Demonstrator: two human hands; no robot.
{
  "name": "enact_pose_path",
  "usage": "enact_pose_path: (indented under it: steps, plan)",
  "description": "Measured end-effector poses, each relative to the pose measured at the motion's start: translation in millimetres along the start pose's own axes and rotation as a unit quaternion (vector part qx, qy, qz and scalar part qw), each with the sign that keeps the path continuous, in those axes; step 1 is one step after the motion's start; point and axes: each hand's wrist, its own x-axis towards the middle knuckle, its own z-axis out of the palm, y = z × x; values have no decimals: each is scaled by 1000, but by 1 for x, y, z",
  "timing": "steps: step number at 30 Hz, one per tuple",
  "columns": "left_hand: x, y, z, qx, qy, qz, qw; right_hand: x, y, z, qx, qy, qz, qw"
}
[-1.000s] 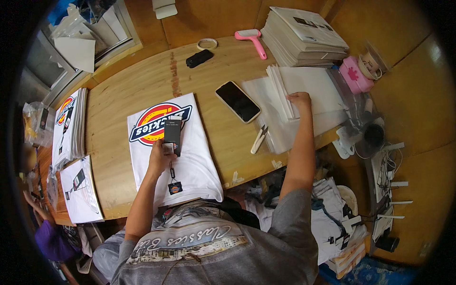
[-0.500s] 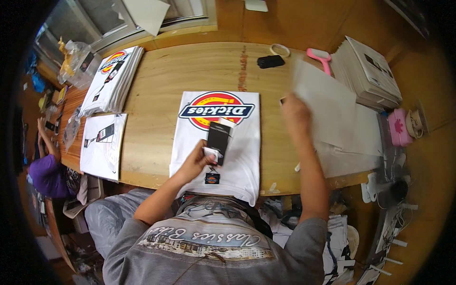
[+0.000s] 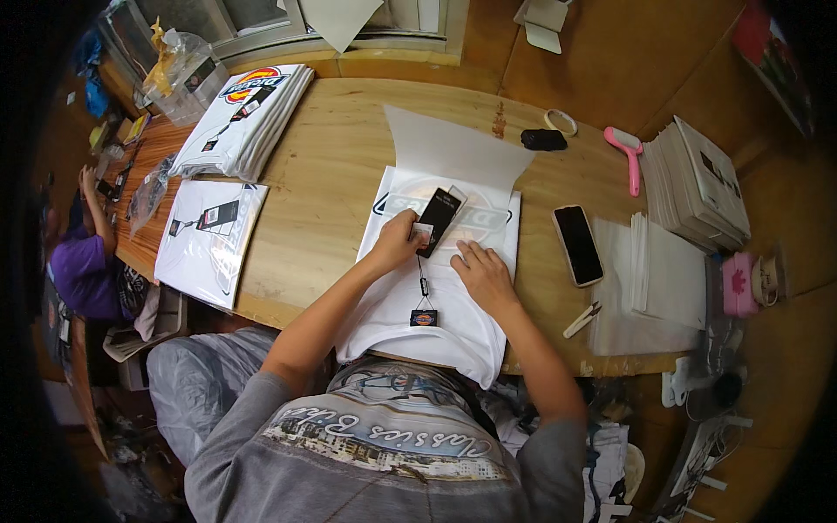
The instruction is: The person folds white t-shirts, places them into clear plastic bags, and seals the bags. The person then stacks the packaged shirts and ties a bundle with a blue strap.
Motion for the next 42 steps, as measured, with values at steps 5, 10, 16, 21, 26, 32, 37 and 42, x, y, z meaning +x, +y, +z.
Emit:
enact_pose_path:
  steps: [5, 10, 16, 21, 26, 32, 37, 42]
  plan:
    - [4, -6, -2, 159, 79, 96, 979, -11, 6, 5, 20, 13, 55, 998]
    - [7, -32, -17, 312, 86, 89, 942, -12, 4, 1, 31, 12, 62, 998]
    - [10, -38, -27, 291, 45, 93, 951, -12, 3, 1, 29, 21, 74, 997]
    - [13, -34, -33, 270, 46, 96, 957, -18, 3, -1, 12, 40, 114, 993]
    - [14, -35, -33, 268, 36, 85, 959, -27, 6, -1, 41, 30, 127, 991]
    - [12, -38, -35, 265, 32, 87, 960, -31, 33, -34, 231, -59, 165, 957]
    - [14, -34, -37, 242, 23, 90, 966, -58, 124, -41, -87, -54, 515, 851]
    - [16, -34, -38, 241, 20, 88, 966, -62, 157, -32, 59, -73, 523, 847]
